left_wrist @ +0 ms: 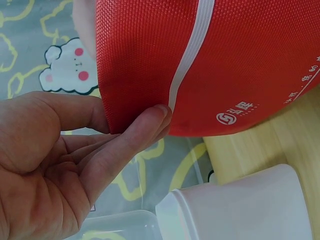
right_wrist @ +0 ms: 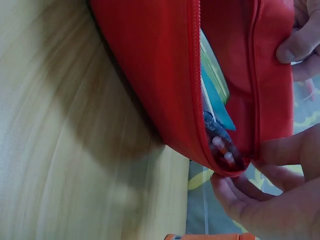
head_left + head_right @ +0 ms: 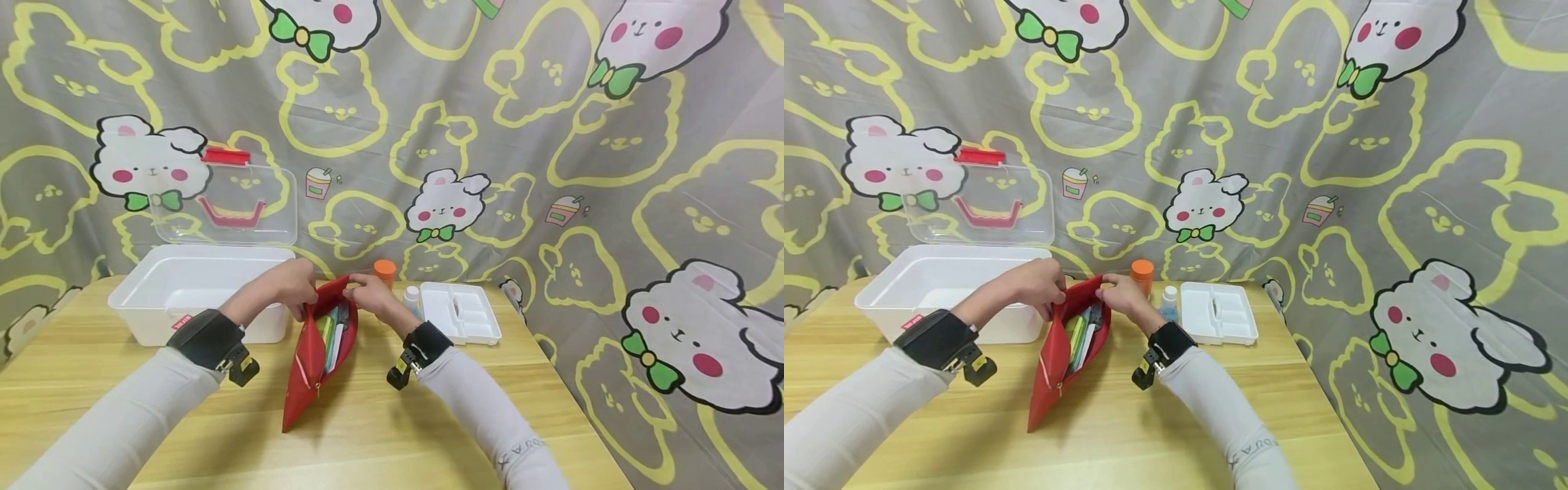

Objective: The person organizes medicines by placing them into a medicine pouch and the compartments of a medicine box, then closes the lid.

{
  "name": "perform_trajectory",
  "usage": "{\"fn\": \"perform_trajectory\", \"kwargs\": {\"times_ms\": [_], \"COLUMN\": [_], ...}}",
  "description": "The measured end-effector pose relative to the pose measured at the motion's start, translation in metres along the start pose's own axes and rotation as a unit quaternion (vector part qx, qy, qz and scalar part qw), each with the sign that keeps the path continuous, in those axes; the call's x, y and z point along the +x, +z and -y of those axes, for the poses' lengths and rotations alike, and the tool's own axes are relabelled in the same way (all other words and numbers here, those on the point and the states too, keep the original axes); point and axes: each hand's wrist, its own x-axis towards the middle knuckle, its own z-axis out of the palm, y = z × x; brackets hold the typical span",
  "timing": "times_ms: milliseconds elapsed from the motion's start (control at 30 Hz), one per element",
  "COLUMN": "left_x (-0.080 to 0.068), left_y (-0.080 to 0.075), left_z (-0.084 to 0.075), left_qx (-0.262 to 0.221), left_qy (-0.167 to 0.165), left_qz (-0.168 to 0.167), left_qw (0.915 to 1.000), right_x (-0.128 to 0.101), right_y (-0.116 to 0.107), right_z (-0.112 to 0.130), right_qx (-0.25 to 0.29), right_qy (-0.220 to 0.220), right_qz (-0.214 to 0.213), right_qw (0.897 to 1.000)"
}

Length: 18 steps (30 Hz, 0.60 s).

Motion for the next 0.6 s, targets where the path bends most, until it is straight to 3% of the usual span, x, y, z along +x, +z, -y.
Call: {"fn": "perform_trajectory", "kwargs": {"times_ms": [267, 600], "left_x": [-0.001, -0.013], "left_y": [0.000, -0.002], "left_z": [0.002, 0.012], "left_qx": [0.014, 0.073], "left_qy": [0.015, 0.035], "left_qz": [-0.006, -0.007], "left_qw": [0.9998, 0.9967], "right_x": [0.001, -0.012], "right_y": [-0.002, -0.013], "right_z": [-0.003, -0.008], "right_qx": [0.046, 0.045], "right_qy": [0.005, 0.008], "right_qz": [-0.022, -0.051], "right_qw": [0.999, 0.998]}}
